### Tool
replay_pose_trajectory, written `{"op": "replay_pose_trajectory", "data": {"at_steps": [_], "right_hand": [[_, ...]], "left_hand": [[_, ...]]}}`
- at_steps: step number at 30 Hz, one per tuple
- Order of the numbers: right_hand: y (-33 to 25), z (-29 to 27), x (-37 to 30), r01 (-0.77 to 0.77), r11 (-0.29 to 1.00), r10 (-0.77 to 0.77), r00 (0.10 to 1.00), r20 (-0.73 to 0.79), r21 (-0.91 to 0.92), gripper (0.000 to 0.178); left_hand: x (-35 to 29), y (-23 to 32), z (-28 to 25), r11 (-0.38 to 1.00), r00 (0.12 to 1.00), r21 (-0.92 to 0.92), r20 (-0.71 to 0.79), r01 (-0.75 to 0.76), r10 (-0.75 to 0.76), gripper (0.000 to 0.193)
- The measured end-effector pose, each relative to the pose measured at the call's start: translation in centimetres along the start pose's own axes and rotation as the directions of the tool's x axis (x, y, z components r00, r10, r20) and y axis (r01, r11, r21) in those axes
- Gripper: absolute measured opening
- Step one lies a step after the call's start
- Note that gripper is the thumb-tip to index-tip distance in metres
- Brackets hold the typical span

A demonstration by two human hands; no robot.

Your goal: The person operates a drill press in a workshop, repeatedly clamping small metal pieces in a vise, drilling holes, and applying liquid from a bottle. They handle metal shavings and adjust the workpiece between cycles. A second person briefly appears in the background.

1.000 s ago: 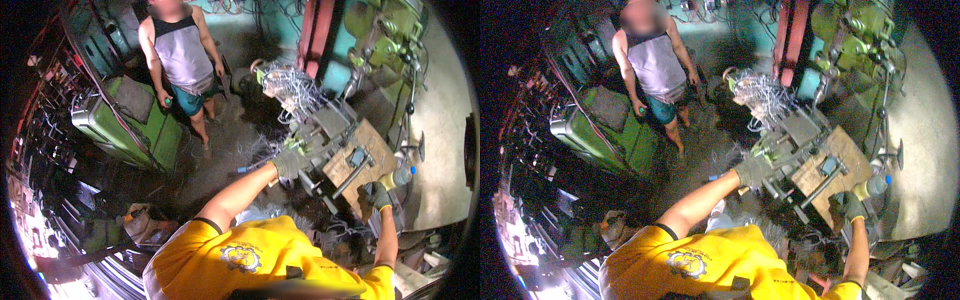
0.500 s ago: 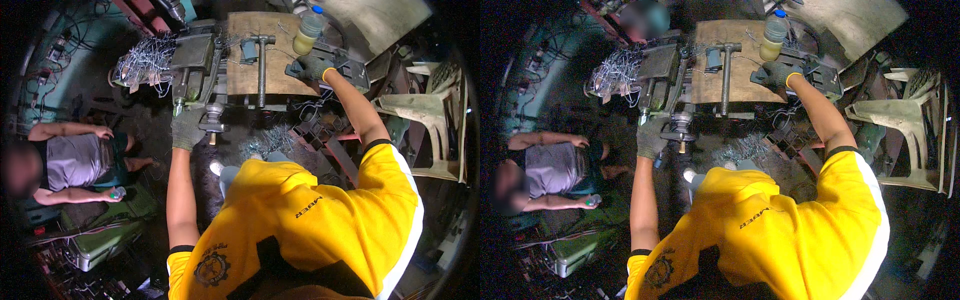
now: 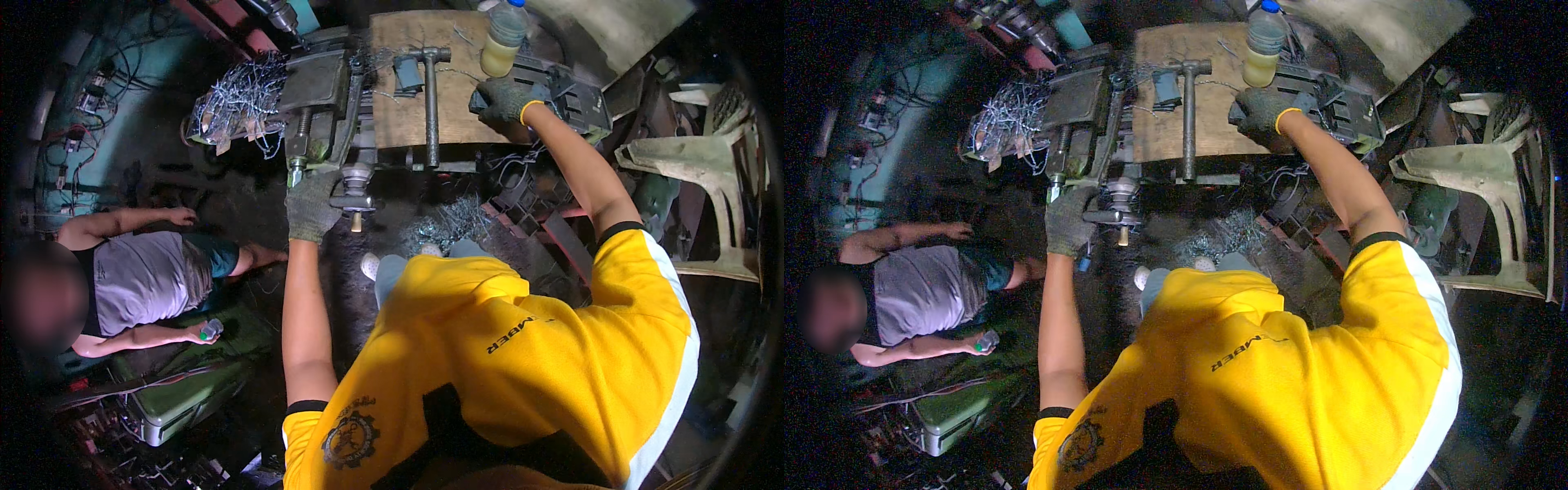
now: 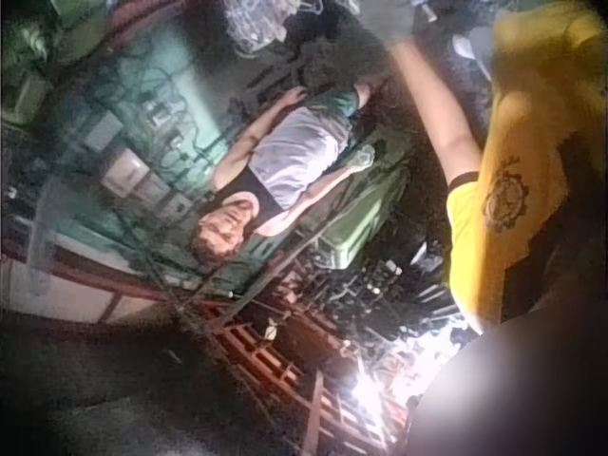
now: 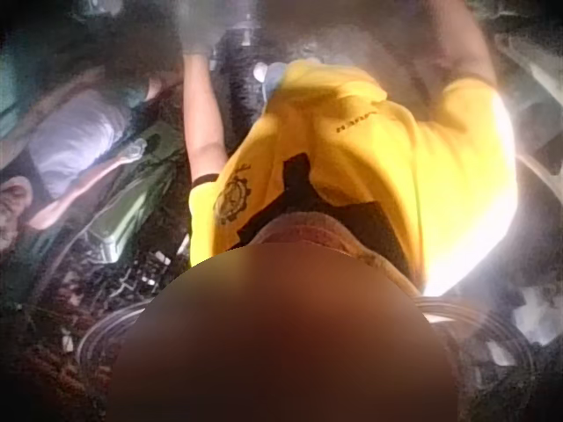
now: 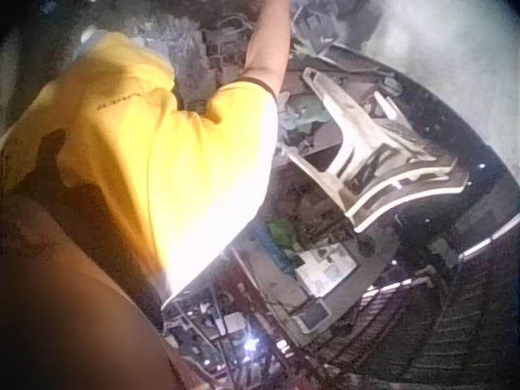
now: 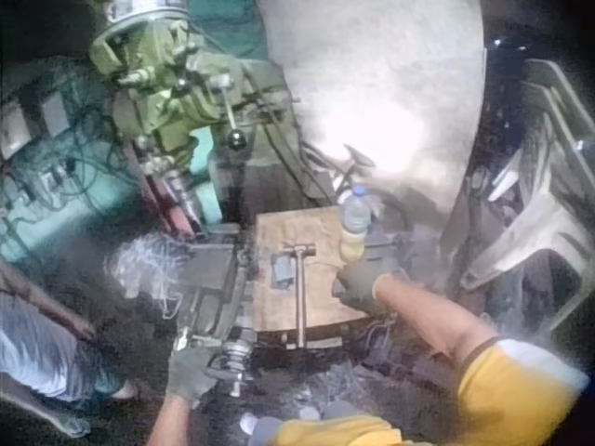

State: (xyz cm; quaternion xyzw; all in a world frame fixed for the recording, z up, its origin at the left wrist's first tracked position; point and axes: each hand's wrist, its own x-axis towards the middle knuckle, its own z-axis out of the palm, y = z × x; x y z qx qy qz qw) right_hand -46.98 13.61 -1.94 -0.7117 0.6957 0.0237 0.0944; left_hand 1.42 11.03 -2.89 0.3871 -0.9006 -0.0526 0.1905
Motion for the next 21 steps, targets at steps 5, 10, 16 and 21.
{"op": "replay_pose_trajectory", "data": {"at_steps": [5, 10, 16, 21], "right_hand": [[-1.5, 2.0, -2.0, 0.035, 0.998, -0.055, 0.882, -0.468, -0.051, 0.057], [-11.4, 4.2, -5.0, 0.325, 0.94, -0.121, 0.599, -0.791, 0.102, 0.043], [-25.2, 2.6, -5.8, 0.474, 0.682, -0.324, 0.879, -0.35, 0.557, 0.048], [-28.4, 2.2, -4.9, 0.658, 0.658, -0.572, 0.753, -0.326, 0.366, 0.049]], "left_hand": [[0.0, 0.1, 0.1, 0.998, 0.996, 0.014, 0.068, 0.064, -0.065, 0.034], [0.1, 0.1, 0.0, 1.0, 1.0, -0.019, -0.019, 0.021, -0.022, 0.033], [-0.2, 0.3, -0.3, 1.0, 0.997, 0.004, 0.074, 0.003, -0.003, 0.036], [0.3, 1.1, -1.6, 0.997, 0.967, -0.007, 0.243, 0.083, -0.079, 0.04]]}}
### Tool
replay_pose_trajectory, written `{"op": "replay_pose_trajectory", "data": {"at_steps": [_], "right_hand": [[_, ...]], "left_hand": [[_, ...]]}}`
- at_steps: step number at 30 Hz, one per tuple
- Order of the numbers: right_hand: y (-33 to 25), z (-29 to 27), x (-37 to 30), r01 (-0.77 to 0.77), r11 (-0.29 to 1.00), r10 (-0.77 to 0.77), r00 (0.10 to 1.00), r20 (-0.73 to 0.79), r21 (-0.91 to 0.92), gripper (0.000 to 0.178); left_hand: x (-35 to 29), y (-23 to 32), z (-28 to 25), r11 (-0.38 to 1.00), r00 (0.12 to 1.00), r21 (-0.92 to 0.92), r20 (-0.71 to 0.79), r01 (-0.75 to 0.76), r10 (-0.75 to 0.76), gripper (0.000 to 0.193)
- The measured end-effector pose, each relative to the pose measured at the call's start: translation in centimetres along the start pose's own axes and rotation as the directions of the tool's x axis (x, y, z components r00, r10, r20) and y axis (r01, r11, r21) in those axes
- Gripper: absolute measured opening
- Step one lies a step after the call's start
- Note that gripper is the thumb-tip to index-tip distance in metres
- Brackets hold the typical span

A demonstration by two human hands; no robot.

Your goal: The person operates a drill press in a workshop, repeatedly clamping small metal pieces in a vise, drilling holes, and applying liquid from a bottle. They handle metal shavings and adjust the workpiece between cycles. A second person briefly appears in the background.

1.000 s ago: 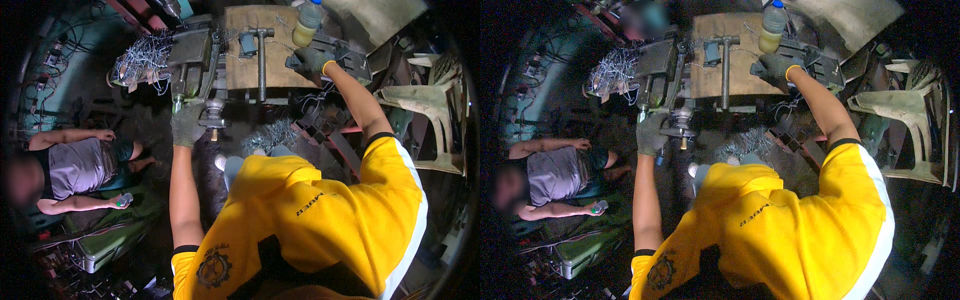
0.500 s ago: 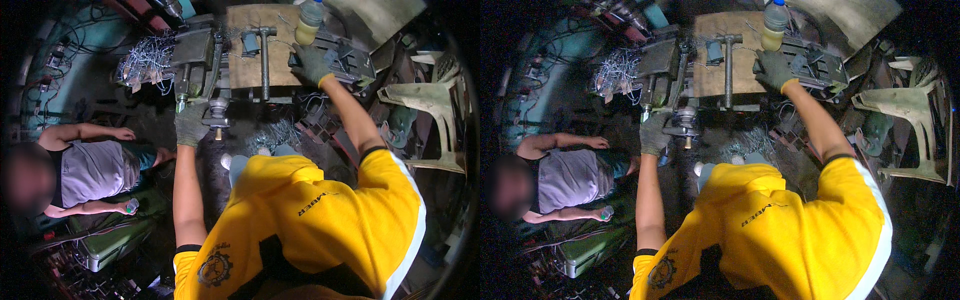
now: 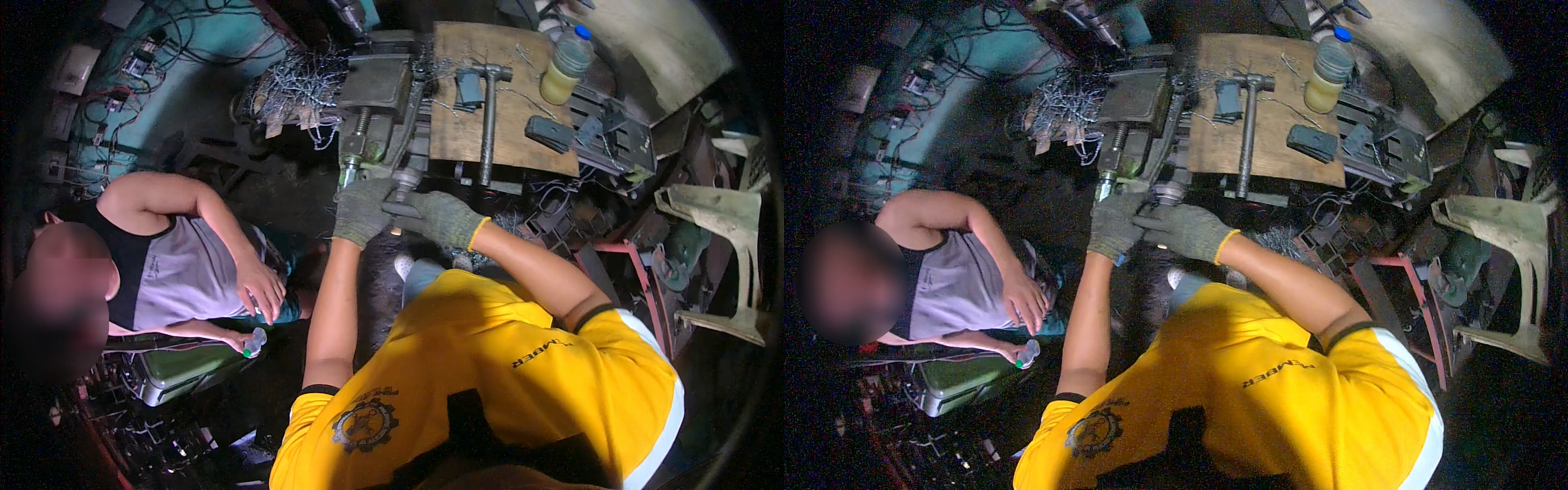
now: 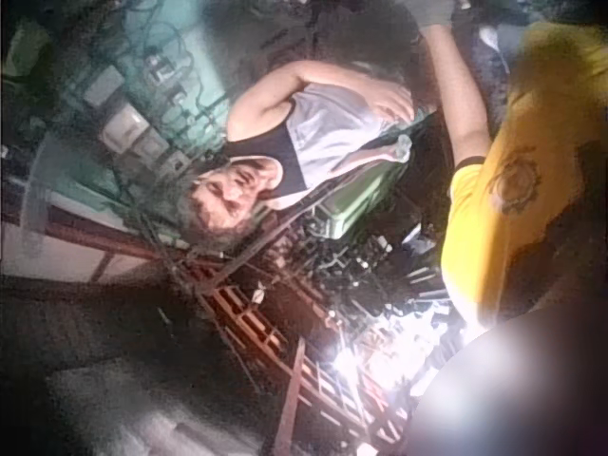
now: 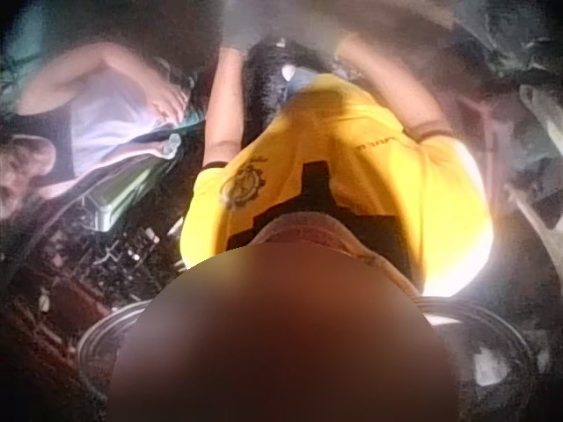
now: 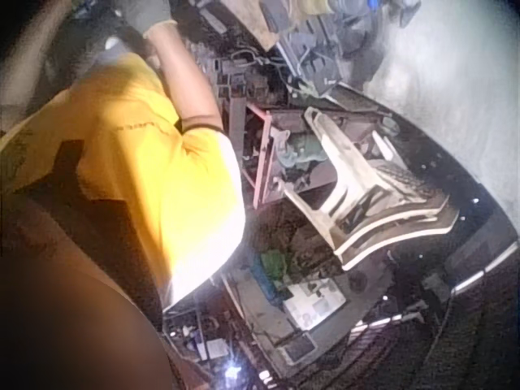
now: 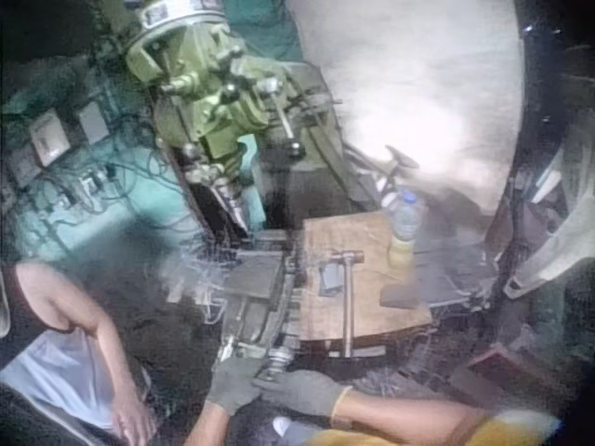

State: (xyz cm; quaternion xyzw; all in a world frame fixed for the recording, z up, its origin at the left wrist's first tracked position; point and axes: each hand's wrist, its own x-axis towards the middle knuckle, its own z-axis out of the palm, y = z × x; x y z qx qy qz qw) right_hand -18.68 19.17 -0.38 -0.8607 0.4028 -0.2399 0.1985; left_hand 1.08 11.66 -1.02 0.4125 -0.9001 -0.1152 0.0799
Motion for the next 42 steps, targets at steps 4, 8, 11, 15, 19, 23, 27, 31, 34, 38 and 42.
{"op": "replay_pose_trajectory", "data": {"at_steps": [4, 8, 11, 15, 19, 23, 27, 31, 34, 38, 42], "right_hand": [[-0.5, -0.4, -0.5, -0.308, 0.944, 0.29, 0.947, 0.14, 0.123, 0.05], [-2.1, -2.1, 0.0, -0.508, 0.86, 0.492, 0.853, 0.176, 0.057, 0.05], [-2.7, -2.8, 1.0, -0.418, 0.893, 0.439, 0.891, 0.114, -0.169, 0.054], [-2.5, -2.0, 2.7, -0.453, 0.887, 0.462, 0.873, 0.155, -0.092, 0.048], [-2.2, -1.5, 3.3, -0.484, 0.875, 0.473, 0.861, 0.186, 0.018, 0.045], [-2.7, -1.6, 3.0, -0.531, 0.846, 0.514, 0.837, 0.188, 0.054, 0.044], [-3.8, -1.0, 3.4, -0.675, 0.738, 0.668, 0.731, 0.138, 0.004, 0.04], [-4.8, -0.2, 4.3, -0.805, 0.583, 0.812, 0.582, 0.043, -0.11, 0.037], [-5.6, -0.1, 4.7, -0.879, 0.465, 0.885, 0.459, 0.082, -0.107, 0.04], [-6.3, 0.0, 4.8, -0.866, 0.497, 0.852, 0.499, -0.16, -0.055, 0.05], [-5.6, 0.1, 4.6, -0.842, 0.535, 0.826, 0.539, -0.164, -0.074, 0.055]], "left_hand": [[0.6, 0.9, -2.0, 1.0, 0.976, -0.003, 0.214, 0.029, -0.028, 0.04], [2.3, 0.7, -3.5, 0.995, 0.853, -0.004, 0.515, -0.1, 0.088, 0.039], [3.4, -0.1, -3.3, 0.97, 0.792, -0.175, 0.562, -0.168, 0.238, 0.035], [4.6, -1.3, -2.2, 0.948, 0.703, -0.213, 0.636, -0.236, 0.318, 0.045], [5.4, -2.0, -1.2, 0.909, 0.634, -0.291, 0.651, -0.299, 0.417, 0.061], [5.8, -2.2, -1.0, 0.86, 0.636, -0.348, 0.579, -0.373, 0.51, 0.058], [6.2, -2.0, -1.3, 0.846, 0.593, -0.307, 0.609, -0.435, 0.526, 0.037], [7.2, -1.8, -2.0, 0.792, 0.492, -0.37, 0.634, -0.485, 0.597, 0.041], [8.2, -1.6, -2.5, 0.713, 0.393, -0.435, 0.619, -0.55, 0.68, 0.04], [8.8, -1.4, -2.8, 0.621, 0.371, -0.486, 0.518, -0.615, 0.771, 0.039], [8.8, -1.5, -2.4, 0.569, 0.387, -0.479, 0.429, -0.669, 0.816, 0.037]]}}
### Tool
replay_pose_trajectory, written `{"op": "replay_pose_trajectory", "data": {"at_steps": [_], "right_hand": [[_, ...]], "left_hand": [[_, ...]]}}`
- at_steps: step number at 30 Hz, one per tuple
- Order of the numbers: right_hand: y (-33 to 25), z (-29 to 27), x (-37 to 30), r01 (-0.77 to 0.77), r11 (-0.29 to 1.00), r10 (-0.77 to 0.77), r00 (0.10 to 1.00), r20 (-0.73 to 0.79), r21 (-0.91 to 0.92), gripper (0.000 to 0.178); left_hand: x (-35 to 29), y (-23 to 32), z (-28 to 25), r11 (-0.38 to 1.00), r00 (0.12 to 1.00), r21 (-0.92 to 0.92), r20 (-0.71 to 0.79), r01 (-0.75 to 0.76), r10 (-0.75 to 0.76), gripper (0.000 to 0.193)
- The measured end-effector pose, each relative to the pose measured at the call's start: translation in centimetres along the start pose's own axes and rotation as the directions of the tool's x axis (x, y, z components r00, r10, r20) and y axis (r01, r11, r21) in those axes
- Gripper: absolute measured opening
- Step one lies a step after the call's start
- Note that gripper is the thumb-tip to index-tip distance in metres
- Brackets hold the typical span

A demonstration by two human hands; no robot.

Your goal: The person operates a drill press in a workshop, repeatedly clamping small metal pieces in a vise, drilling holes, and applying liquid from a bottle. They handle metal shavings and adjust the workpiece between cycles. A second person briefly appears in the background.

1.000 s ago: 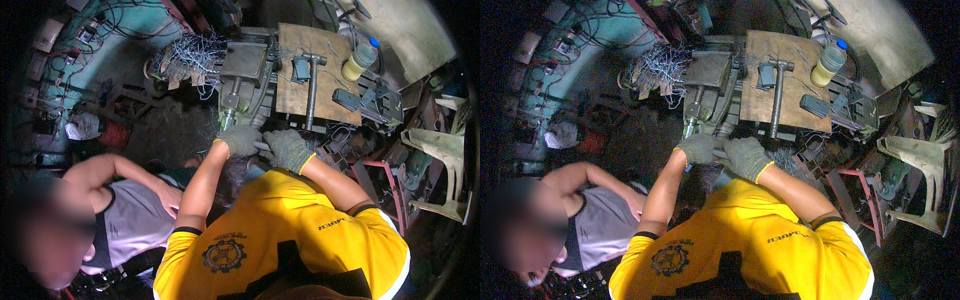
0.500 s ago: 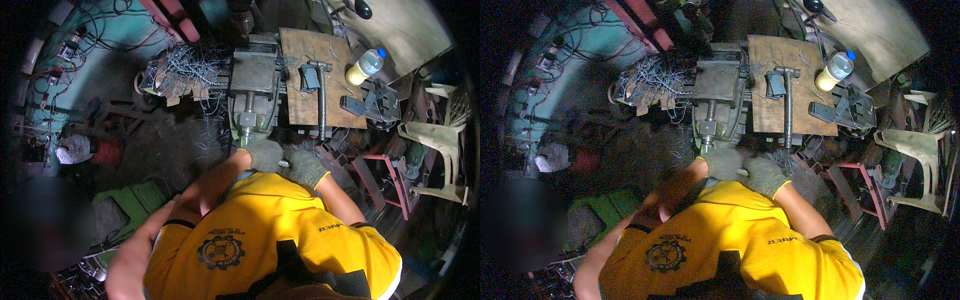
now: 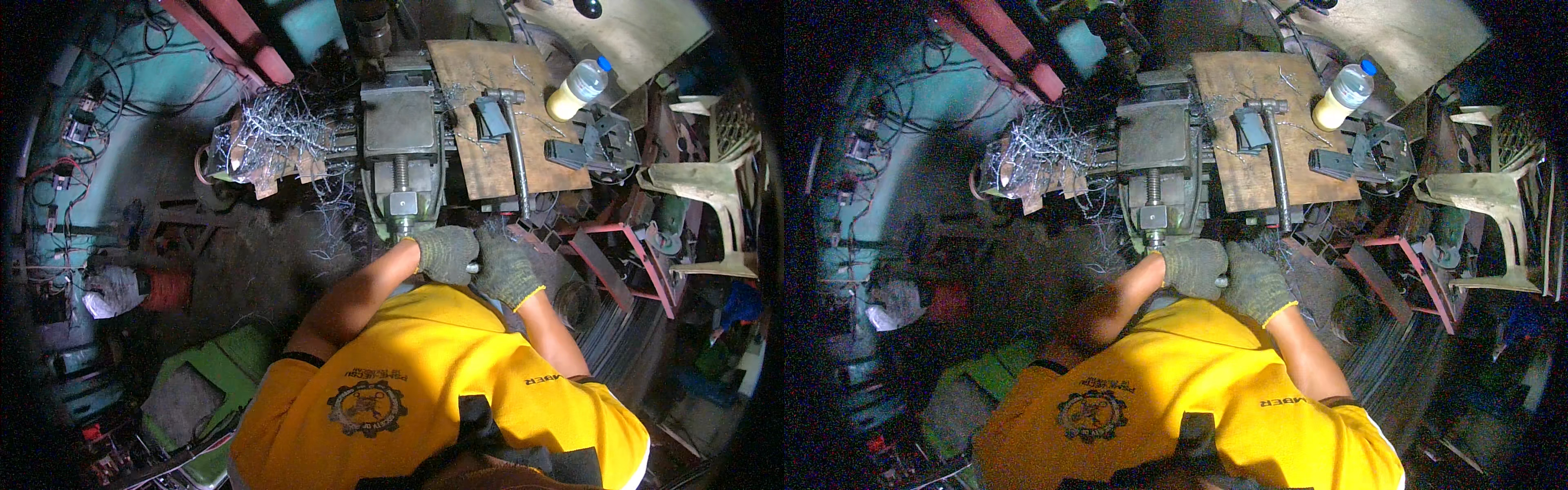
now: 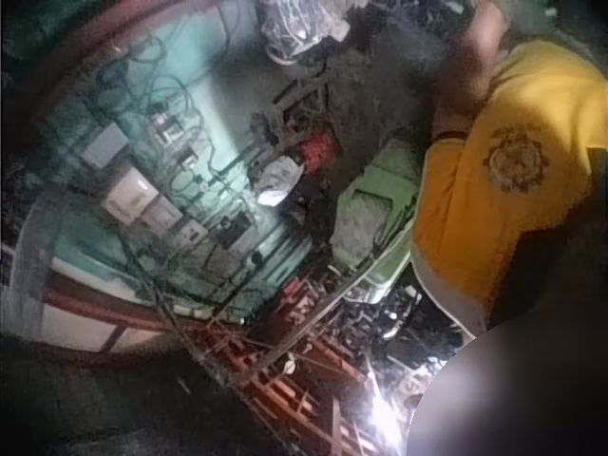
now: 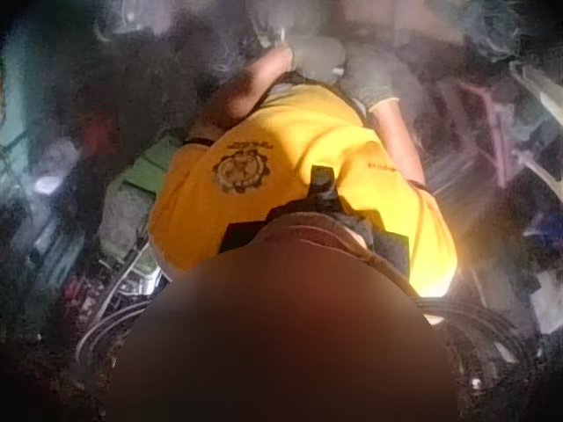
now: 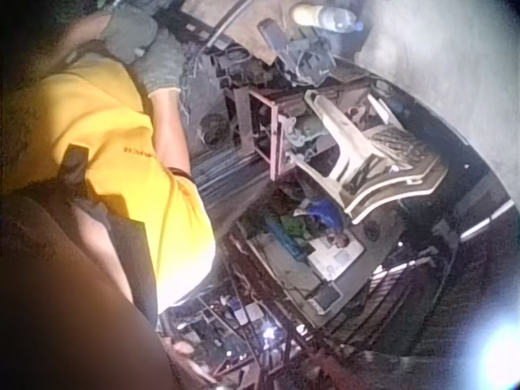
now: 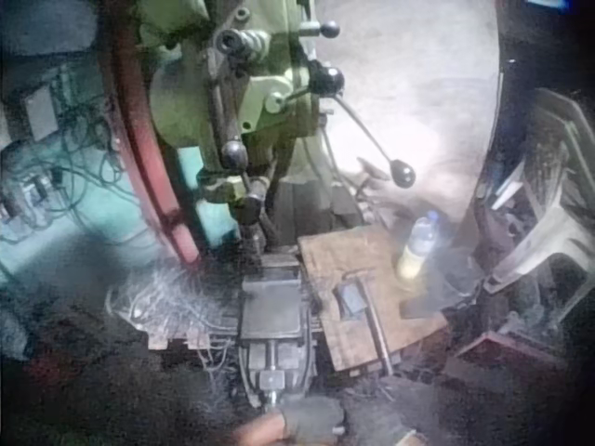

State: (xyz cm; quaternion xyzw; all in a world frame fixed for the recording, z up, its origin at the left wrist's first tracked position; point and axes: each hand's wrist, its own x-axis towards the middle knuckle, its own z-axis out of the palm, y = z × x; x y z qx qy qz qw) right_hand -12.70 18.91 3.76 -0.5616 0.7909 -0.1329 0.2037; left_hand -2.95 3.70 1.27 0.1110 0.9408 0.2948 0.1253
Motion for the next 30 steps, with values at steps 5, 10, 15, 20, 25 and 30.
{"op": "replay_pose_trajectory", "data": {"at_steps": [5, 10, 15, 20, 25, 30], "right_hand": [[0.6, 0.2, 0.0, -0.062, 0.997, 0.054, 0.988, 0.147, 0.055, 0.048], [0.5, 0.1, 0.0, -0.034, 0.996, 0.024, 0.991, 0.129, 0.078, 0.05], [0.5, 0.2, 0.0, -0.083, 0.995, 0.071, 0.981, 0.18, 0.063, 0.051], [0.7, 0.4, 0.2, -0.06, 0.994, 0.046, 0.986, 0.161, 0.088, 0.049], [0.9, -0.2, 0.4, -0.038, 0.993, 0.011, 0.974, 0.226, 0.115, 0.046], [1.0, -0.4, 0.5, 0.028, 0.986, -0.059, 0.98, 0.192, 0.162, 0.048]], "left_hand": [[0.5, -0.4, 0.2, 0.999, 0.992, -0.043, 0.119, 0.034, -0.029, 0.038], [0.4, -0.2, -0.3, 0.998, 0.994, -0.05, 0.11, 0.032, -0.026, 0.041], [0.3, -0.2, -0.4, 0.998, 0.994, -0.039, 0.098, 0.041, -0.037, 0.043], [0.7, -0.5, -0.2, 0.998, 0.992, -0.012, 0.115, 0.061, -0.059, 0.045], [0.6, -0.8, 0.0, 0.996, 0.983, -0.047, 0.172, 0.075, -0.066, 0.05], [0.7, -1.2, 0.4, 0.994, 0.984, -0.062, 0.162, 0.091, -0.08, 0.055]]}}
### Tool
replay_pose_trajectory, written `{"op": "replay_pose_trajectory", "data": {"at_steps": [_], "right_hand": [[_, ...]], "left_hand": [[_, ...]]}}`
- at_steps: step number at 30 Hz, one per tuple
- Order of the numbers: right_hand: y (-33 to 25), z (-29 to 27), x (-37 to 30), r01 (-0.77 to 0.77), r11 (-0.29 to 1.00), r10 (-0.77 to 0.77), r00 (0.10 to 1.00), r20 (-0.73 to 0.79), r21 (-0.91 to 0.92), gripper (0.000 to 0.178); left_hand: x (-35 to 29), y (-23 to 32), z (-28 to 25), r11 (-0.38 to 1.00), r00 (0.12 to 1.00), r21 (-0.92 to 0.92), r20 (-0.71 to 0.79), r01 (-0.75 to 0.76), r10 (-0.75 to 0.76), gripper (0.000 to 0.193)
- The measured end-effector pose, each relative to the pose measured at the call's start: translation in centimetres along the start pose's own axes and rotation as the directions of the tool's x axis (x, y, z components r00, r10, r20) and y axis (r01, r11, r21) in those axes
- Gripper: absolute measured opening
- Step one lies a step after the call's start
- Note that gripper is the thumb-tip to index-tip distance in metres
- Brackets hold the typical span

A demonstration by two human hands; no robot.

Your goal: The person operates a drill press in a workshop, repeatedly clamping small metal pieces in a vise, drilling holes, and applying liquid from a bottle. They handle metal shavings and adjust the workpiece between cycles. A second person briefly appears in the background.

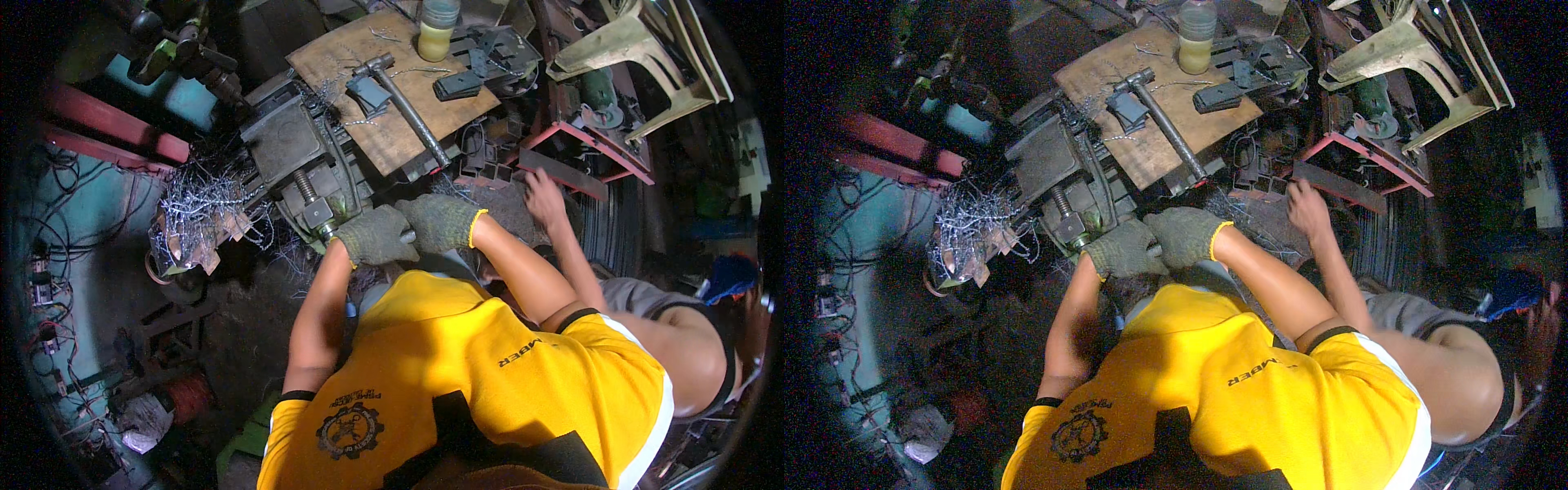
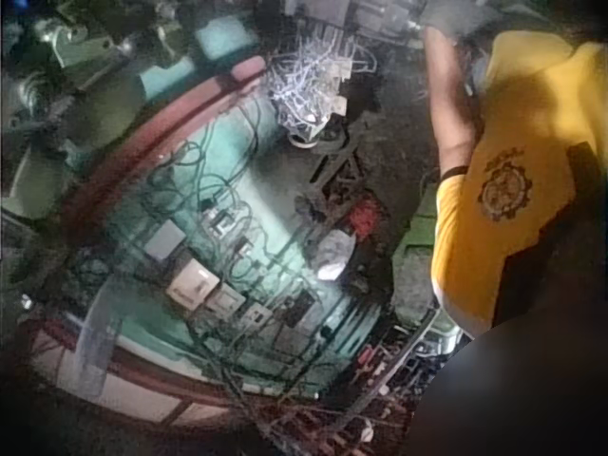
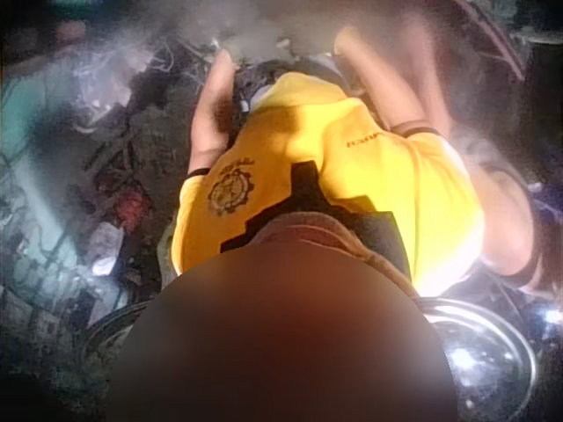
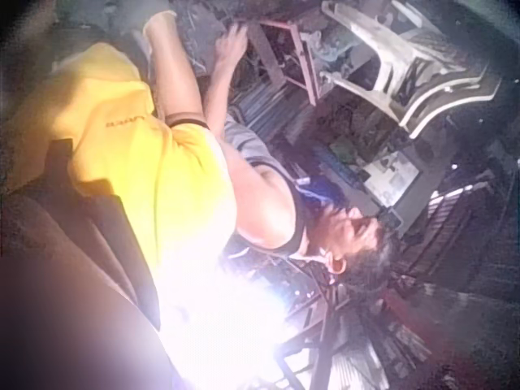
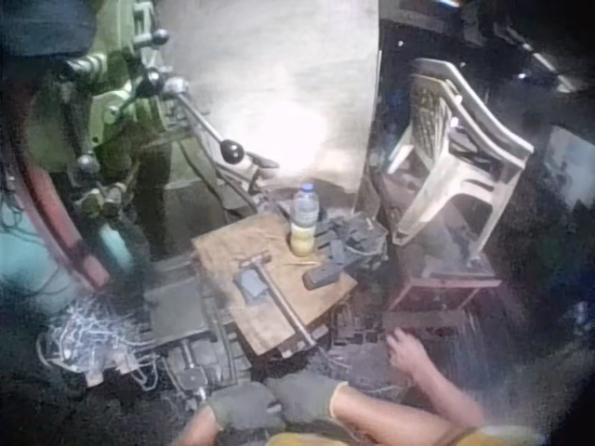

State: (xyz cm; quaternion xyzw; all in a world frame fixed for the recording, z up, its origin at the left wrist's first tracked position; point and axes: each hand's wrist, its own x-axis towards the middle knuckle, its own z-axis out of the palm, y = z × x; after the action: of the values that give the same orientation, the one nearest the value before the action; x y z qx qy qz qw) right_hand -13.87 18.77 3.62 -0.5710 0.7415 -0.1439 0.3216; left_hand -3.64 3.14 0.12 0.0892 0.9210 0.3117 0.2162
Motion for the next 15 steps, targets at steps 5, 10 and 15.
{"op": "replay_pose_trajectory", "data": {"at_steps": [5, 10, 15], "right_hand": [[0.6, 0.6, 0.3, 0.036, 0.999, -0.036, 0.999, -0.004, -0.023, 0.054], [0.8, 1.5, 0.2, -0.013, 1.0, 0.013, 0.997, -0.074, 0.005, 0.052], [0.5, 1.0, 0.1, 0.007, 1.0, -0.006, 0.997, -0.077, 0.009, 0.051]], "left_hand": [[0.0, -0.4, 0.3, 0.999, 0.999, -0.001, -0.021, -0.038, 0.038, 0.056], [0.1, -0.9, 0.9, 0.997, 0.995, 0.043, -0.074, -0.061, 0.064, 0.054], [0.4, -1.6, 1.4, 0.994, 0.988, 0.052, -0.119, -0.097, 0.103, 0.055]]}}
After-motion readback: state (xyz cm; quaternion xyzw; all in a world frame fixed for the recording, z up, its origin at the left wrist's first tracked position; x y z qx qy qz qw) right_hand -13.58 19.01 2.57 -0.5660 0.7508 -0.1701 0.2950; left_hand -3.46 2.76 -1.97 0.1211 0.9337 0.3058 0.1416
